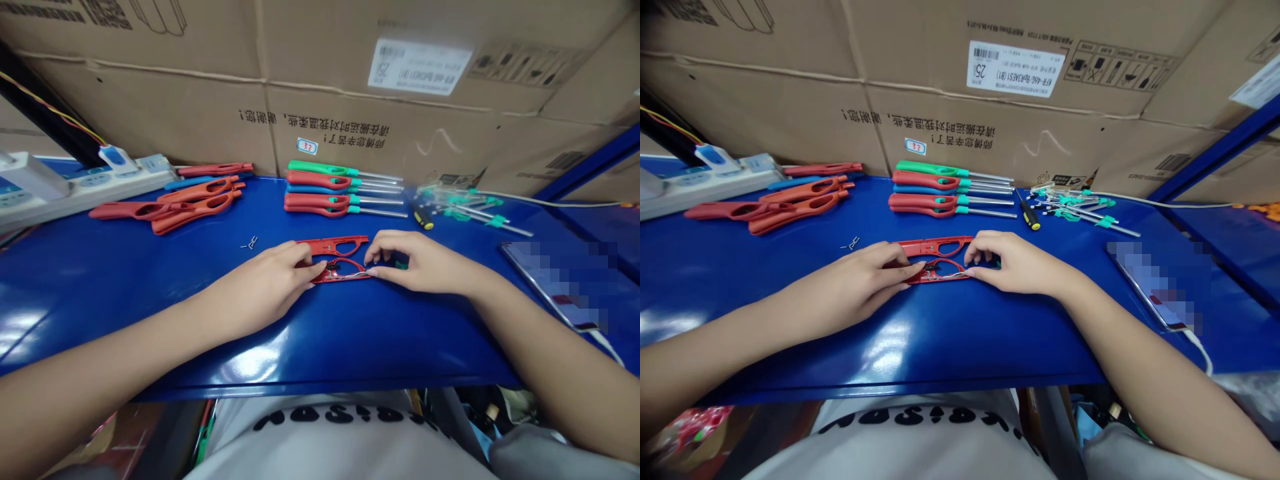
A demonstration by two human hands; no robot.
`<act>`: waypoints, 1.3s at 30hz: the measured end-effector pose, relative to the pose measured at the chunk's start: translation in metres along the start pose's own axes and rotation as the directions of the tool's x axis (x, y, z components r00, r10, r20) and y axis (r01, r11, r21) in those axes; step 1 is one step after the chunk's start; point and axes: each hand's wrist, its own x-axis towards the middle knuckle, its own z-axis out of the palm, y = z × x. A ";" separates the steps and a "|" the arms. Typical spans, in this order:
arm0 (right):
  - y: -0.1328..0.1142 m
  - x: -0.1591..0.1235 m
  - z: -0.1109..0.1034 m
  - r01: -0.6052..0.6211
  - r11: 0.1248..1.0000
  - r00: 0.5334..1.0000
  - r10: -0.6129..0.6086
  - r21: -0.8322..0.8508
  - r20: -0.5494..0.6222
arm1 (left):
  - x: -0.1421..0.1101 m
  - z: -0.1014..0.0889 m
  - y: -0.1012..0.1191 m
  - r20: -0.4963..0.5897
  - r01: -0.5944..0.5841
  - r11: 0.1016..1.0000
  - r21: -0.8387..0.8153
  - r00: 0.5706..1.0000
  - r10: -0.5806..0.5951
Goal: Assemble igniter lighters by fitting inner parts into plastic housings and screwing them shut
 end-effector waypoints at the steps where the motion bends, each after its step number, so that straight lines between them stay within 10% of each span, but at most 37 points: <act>1: -0.003 0.000 0.002 0.050 0.999 0.998 -0.050 0.000 -0.024 | -0.001 0.002 -0.001 -0.016 0.004 1.000 -0.031 1.000 -0.004; 9: -0.022 0.001 0.030 0.089 0.973 0.991 -0.108 -0.215 -0.077 | -0.002 0.005 -0.001 -0.066 -0.007 0.989 -0.148 0.998 -0.002; 19: -0.011 0.005 0.024 -0.109 0.973 0.988 0.129 0.205 -0.085 | -0.002 0.000 0.001 -0.024 -0.058 0.989 -0.136 0.998 0.055; 39: -0.013 0.000 0.015 0.157 0.987 0.987 -0.158 -0.044 -0.025 | -0.002 0.000 0.005 -0.032 -0.080 0.995 -0.058 0.996 0.078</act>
